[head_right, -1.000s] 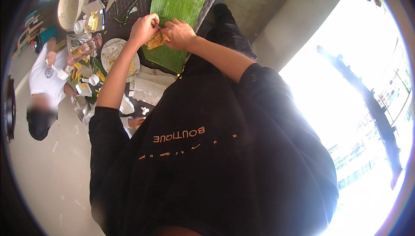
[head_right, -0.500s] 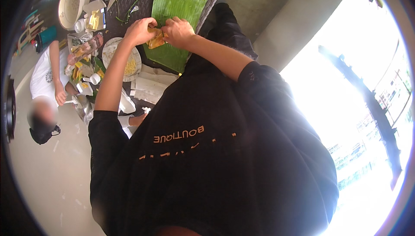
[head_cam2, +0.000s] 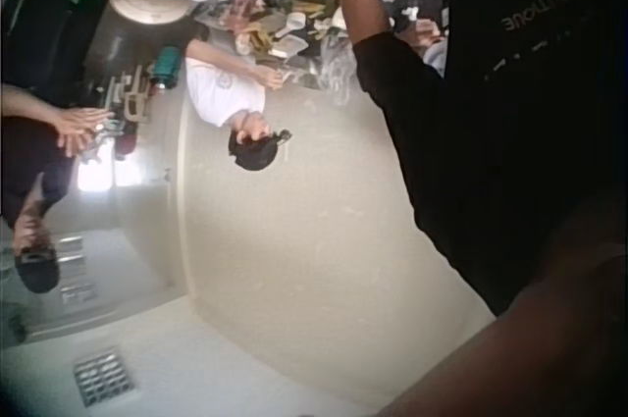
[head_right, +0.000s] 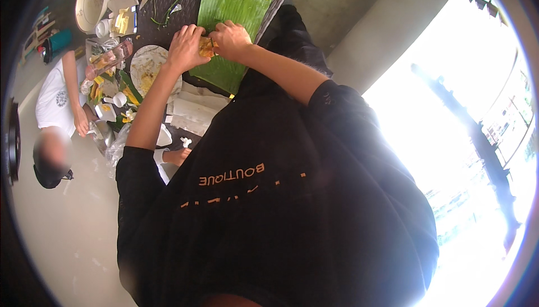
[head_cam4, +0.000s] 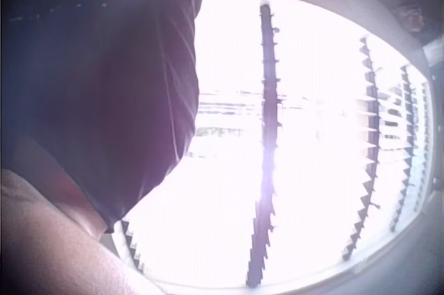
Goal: The person assembles a food item on a banana leaf by hand, adding shredded filling and folding the leaf to form a packet. The person handles the leaf, filling, and the assembled packet throughout the clip.
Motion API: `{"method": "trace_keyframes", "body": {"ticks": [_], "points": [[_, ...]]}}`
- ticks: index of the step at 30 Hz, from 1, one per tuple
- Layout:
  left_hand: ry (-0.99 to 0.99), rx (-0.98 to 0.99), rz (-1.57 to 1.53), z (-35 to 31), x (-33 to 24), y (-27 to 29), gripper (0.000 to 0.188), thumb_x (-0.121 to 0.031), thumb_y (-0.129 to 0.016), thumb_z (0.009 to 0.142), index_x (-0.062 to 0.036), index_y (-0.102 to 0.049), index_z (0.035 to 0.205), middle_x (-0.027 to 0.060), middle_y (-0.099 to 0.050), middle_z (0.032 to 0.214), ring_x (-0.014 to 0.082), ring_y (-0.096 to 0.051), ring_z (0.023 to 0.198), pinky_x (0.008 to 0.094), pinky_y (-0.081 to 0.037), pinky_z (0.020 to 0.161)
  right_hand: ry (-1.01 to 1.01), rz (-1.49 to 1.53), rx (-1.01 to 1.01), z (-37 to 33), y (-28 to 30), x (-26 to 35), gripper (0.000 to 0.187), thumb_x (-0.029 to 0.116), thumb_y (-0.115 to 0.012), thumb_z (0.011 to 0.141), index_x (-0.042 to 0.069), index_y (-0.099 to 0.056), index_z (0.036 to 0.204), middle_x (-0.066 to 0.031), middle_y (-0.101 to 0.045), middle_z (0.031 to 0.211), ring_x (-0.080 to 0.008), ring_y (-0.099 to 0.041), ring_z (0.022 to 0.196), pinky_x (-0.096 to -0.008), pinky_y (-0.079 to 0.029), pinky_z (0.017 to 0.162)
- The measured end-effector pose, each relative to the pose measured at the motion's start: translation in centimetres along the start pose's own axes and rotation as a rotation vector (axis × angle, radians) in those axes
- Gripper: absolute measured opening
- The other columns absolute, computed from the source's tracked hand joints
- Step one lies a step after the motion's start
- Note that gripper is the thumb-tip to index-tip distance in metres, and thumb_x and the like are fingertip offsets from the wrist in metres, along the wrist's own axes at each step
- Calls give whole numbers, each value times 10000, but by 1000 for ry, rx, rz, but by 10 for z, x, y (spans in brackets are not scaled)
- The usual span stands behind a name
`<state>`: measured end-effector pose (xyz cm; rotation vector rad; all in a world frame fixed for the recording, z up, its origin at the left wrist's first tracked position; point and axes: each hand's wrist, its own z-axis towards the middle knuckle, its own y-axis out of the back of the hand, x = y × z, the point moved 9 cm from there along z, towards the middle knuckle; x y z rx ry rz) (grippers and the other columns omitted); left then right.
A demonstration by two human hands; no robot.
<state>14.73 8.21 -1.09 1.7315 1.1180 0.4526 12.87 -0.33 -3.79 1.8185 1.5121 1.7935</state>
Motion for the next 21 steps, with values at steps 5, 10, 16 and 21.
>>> {"method": "trace_keyframes", "body": {"ticks": [5,10,16,21], "points": [[-1,32,-1,0,1,-3,649,-320,-842,570,-71,-539,1086,87,-531,1061,267,-517,1078,432,-444,903,9,11,-23,0,2,1,316,272,-728,774,164,-689,1069,-42,-614,1011,-237,-577,1025,-390,-506,870],[-5,14,-15,-3,-2,-2,612,-295,-841,572,-82,-552,1068,71,-558,1015,260,-540,1046,424,-439,873,-42,55,47,3,-4,0,304,261,-732,773,149,-696,1054,-55,-614,1054,-250,-567,1081,-397,-492,908],[-50,-5,-27,-5,-2,-5,600,-286,-804,575,-71,-555,1077,72,-559,992,264,-537,1022,408,-425,858,-103,89,104,7,-6,2,291,198,-729,754,126,-701,1035,-89,-610,1085,-276,-560,1117,-404,-488,933],[-71,-27,-40,-6,-4,-5,557,-268,-822,552,-85,-577,1016,61,-555,978,256,-546,1012,417,-434,866,-151,85,122,10,-15,-3,332,182,-734,721,127,-685,1046,-101,-596,1072,-288,-558,1105,-399,-481,932]]}}
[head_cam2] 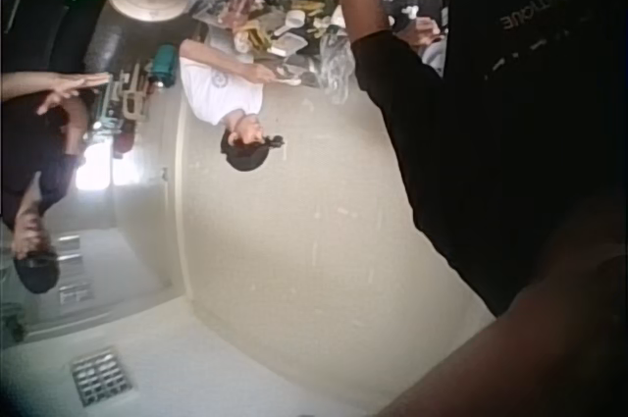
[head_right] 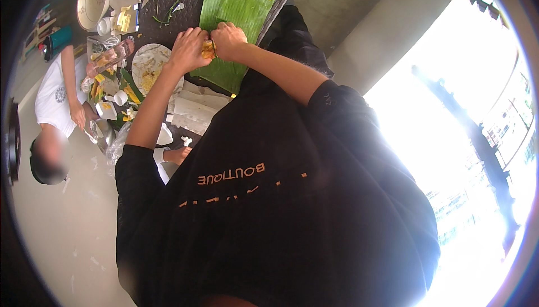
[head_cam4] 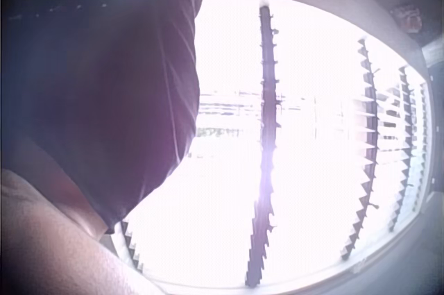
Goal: The person assembles a food item on a banana leaf by hand, adding shredded filling and folding the leaf to form a packet. The person handles the leaf, filling, and the assembled packet throughout the clip.
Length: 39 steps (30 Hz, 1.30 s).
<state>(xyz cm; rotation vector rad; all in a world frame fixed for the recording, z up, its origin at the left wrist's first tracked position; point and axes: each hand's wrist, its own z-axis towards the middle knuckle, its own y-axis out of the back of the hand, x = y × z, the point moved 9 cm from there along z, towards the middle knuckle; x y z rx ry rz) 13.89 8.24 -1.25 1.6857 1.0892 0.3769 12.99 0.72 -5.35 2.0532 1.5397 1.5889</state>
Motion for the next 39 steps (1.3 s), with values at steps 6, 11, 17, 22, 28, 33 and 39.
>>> {"method": "trace_keyframes", "body": {"ticks": [6,11,17,22,28,33,39], "points": [[-4,-15,-6,-1,-2,1,524,-262,-799,559,-86,-569,996,63,-542,967,263,-543,998,416,-428,857,-27,9,43,-1,-2,-1,342,194,-746,708,125,-688,1038,-111,-588,1083,-298,-563,1106,-401,-490,929],[-19,-30,-17,-2,-2,1,543,-262,-789,570,-78,-556,1024,64,-533,976,266,-540,992,410,-416,858,-129,-23,101,3,-7,-9,361,193,-744,688,127,-695,1040,-135,-621,1083,-311,-620,1043,-410,-530,869],[-26,-70,-43,-3,-2,1,509,-267,-794,561,-93,-571,985,65,-539,957,265,-541,992,415,-415,872,-202,46,258,5,-9,-13,367,184,-779,645,13,-708,962,-174,-708,951,-304,-702,903,-419,-575,759],[-28,-49,-33,-3,-1,-1,533,-283,-780,585,-94,-541,1022,66,-528,980,265,-535,1001,414,-409,870,-237,81,332,9,-7,-15,395,223,-793,640,25,-713,973,-172,-707,978,-308,-698,922,-423,-572,773],[-43,-63,-57,-3,-1,0,563,-270,-785,583,-94,-526,1051,71,-527,1002,273,-529,1018,422,-412,875,-270,58,318,9,-1,-14,391,231,-784,656,33,-714,986,-162,-707,989,-303,-696,939,-418,-570,782],[-55,-70,-84,-4,-3,3,585,-245,-803,575,-99,-523,1067,71,-517,1032,282,-523,1027,432,-429,876,-270,-5,285,2,15,-9,348,201,-762,683,34,-713,984,-160,-706,995,-299,-695,947,-413,-570,776],[-65,-48,-86,-5,-4,5,611,-247,-812,587,-101,-520,1104,74,-498,1089,279,-510,1068,437,-430,916,-212,-2,244,0,19,-13,322,188,-751,694,38,-712,976,-148,-712,958,-297,-698,933,-396,-570,775]]}}
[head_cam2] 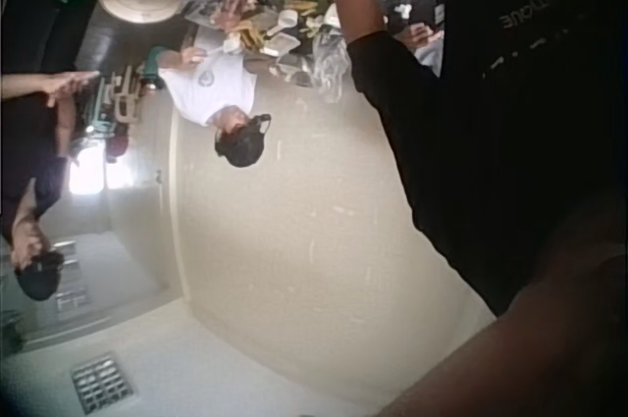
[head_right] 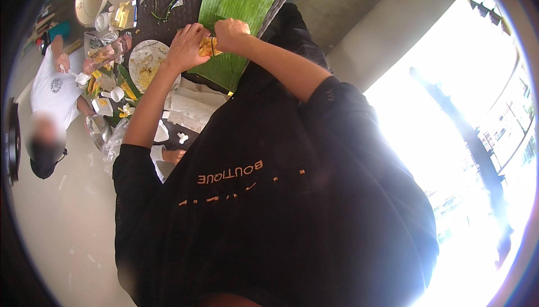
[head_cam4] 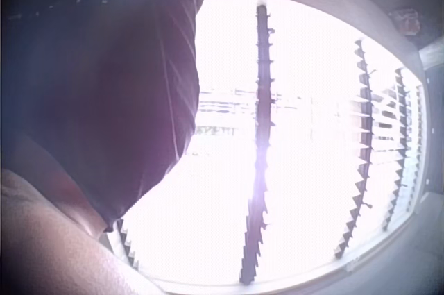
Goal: The person assembles a food item on a banana leaf by hand, adding shredded filling and folding the leaf to form a packet. The person handles the leaf, filling, and the assembled packet throughout the clip.
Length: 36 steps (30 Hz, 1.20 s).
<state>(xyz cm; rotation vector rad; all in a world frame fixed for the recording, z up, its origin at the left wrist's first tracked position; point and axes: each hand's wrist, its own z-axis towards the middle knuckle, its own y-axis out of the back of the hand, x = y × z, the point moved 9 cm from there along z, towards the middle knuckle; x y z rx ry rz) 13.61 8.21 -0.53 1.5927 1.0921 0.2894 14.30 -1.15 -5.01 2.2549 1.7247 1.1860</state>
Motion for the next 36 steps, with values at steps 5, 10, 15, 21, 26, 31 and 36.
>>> {"method": "trace_keyframes", "body": {"ticks": [5,10,15,21,26,31,36], "points": [[13,24,-4,-3,-1,0,622,-273,-803,623,-93,-539,1156,90,-510,1152,282,-501,1124,438,-416,963,88,-14,-47,-2,-1,3,346,181,-732,703,78,-704,1032,-128,-713,948,-288,-697,922,-398,-569,769],[12,-39,-52,-10,-11,13,539,-284,-739,730,-82,-581,1204,105,-523,1232,293,-480,1189,444,-388,1018,161,9,-108,-6,-2,1,360,175,-719,707,99,-679,1056,-117,-704,952,-296,-690,920,-407,-562,766],[-28,-89,15,-19,-24,13,503,-302,-690,792,-73,-592,1229,126,-515,1294,299,-448,1254,464,-321,1098,211,-32,-149,-17,-2,-3,297,191,-716,719,91,-673,995,-122,-699,957,-308,-687,909,-418,-558,757],[-48,-98,39,-16,-25,8,467,-339,-662,817,-58,-623,1188,135,-527,1291,292,-432,1281,476,-278,1130,238,-31,-168,-20,-4,-3,281,233,-705,753,90,-671,993,-123,-698,952,-311,-687,904,-419,-554,772],[-83,-92,80,-7,-25,7,345,-280,-622,857,-52,-662,1112,135,-552,1261,289,-455,1255,469,-303,1113,235,-17,-207,-18,-7,-3,261,263,-684,796,96,-673,996,-118,-695,961,-308,-688,902,-420,-553,774],[-95,-125,67,-1,-22,5,252,-191,-661,830,-51,-687,1038,112,-580,1218,280,-499,1196,433,-371,1054,229,-20,-222,-17,-8,-4,262,269,-682,804,98,-674,1002,-112,-688,990,-306,-683,917,-416,-549,787],[0,-240,-25,0,-18,15,249,-166,-708,794,-60,-689,1019,106,-594,1174,276,-527,1155,414,-430,989,219,-31,-223,-21,-3,-6,291,298,-679,803,112,-675,1027,-110,-682,1024,-309,-670,950,-419,-542,814]]}}
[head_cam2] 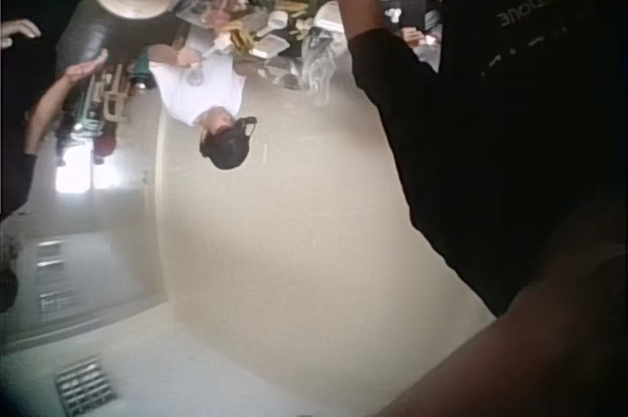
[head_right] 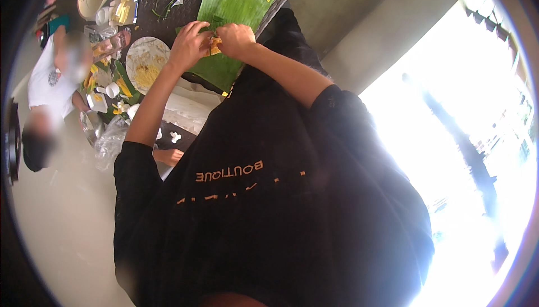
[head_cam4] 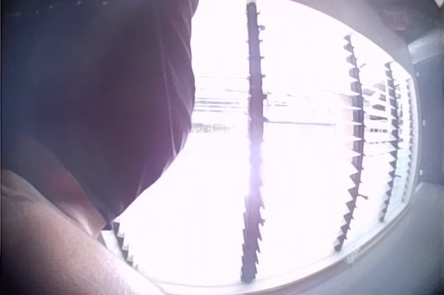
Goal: The person assembles a food item on a banana leaf by hand, adding shredded filling and folding the leaf to form a packet. The person handles the leaf, filling, and the assembled packet throughout the clip.
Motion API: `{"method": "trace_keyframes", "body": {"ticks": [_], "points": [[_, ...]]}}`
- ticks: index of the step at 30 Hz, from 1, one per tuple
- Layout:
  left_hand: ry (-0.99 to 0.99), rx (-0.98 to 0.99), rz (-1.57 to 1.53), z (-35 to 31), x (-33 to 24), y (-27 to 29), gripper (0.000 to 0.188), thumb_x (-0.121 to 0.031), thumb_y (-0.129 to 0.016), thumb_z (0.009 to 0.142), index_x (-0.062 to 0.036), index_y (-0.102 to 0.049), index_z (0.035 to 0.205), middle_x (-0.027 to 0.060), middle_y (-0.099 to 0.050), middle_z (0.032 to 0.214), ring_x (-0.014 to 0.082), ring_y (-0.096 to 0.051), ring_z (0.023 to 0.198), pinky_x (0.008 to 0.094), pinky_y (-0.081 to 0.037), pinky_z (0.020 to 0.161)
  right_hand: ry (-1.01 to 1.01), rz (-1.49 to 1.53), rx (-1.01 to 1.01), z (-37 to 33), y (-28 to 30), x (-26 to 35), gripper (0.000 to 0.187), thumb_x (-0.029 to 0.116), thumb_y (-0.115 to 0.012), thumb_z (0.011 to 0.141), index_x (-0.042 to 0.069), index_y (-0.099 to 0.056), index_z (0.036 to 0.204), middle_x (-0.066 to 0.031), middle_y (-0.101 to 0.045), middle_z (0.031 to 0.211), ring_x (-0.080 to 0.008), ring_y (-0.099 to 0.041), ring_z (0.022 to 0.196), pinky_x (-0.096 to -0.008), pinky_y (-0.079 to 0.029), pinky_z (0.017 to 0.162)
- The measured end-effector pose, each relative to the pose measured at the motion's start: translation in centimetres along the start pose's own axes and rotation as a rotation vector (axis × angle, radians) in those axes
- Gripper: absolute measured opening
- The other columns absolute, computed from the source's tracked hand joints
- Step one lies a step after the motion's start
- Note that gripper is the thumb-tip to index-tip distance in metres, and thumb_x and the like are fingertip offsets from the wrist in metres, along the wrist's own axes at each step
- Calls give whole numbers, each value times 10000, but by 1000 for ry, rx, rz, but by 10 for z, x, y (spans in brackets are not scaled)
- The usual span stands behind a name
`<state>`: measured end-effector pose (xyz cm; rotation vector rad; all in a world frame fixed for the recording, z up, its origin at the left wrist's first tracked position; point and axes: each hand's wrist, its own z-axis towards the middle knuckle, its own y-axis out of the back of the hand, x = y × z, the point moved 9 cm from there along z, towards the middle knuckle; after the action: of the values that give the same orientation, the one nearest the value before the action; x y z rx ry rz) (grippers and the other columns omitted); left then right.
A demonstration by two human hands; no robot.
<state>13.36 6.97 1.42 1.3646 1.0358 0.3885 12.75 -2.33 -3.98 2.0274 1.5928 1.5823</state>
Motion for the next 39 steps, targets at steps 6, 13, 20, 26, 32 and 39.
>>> {"method": "trace_keyframes", "body": {"ticks": [6,13,20,26,32,39], "points": [[576,-495,-433,-53,47,40,192,-161,-658,875,-27,-677,1012,104,-659,956,231,-654,869,339,-515,780,-33,-28,-25,-1,35,-6,363,339,-646,807,144,-670,1112,-100,-675,1063,-292,-649,1001,-423,-527,855],[1214,-769,-770,-174,0,-61,218,-192,-655,869,-42,-670,1026,88,-701,845,161,-662,761,305,-512,705,86,-141,57,18,62,12,365,341,-673,782,141,-676,1088,-72,-688,1027,-269,-659,969,-411,-525,840],[1586,-811,-990,-177,-67,-115,339,-254,-662,819,-30,-667,1072,150,-705,959,252,-682,904,359,-519,820,256,-148,258,41,46,17,390,334,-707,762,112,-673,1081,-70,-707,964,-272,-667,939,-406,-517,831],[1799,-954,-867,-174,-80,-143,420,-289,-653,774,-30,-660,1105,162,-701,995,295,-668,972,389,-508,871,461,-300,327,57,45,38,435,319,-694,779,49,-647,1118,-98,-695,977,-287,-657,941,-409,-515,834],[2035,-888,-839,-161,-71,-138,473,-322,-665,739,-40,-658,1118,178,-693,1042,325,-657,999,412,-497,896,582,-418,327,65,31,38,454,332,-666,791,41,-639,1139,-139,-679,1027,-318,-648,968,-416,-516,859],[2195,-881,-988,-159,-72,-151,467,-333,-699,687,-44,-671,1052,199,-689,1031,334,-656,1000,417,-495,897,411,-545,399,58,26,40,434,329,-658,789,32,-640,1104,-182,-653,1115,-329,-632,1045,-442,-515,876]]}}
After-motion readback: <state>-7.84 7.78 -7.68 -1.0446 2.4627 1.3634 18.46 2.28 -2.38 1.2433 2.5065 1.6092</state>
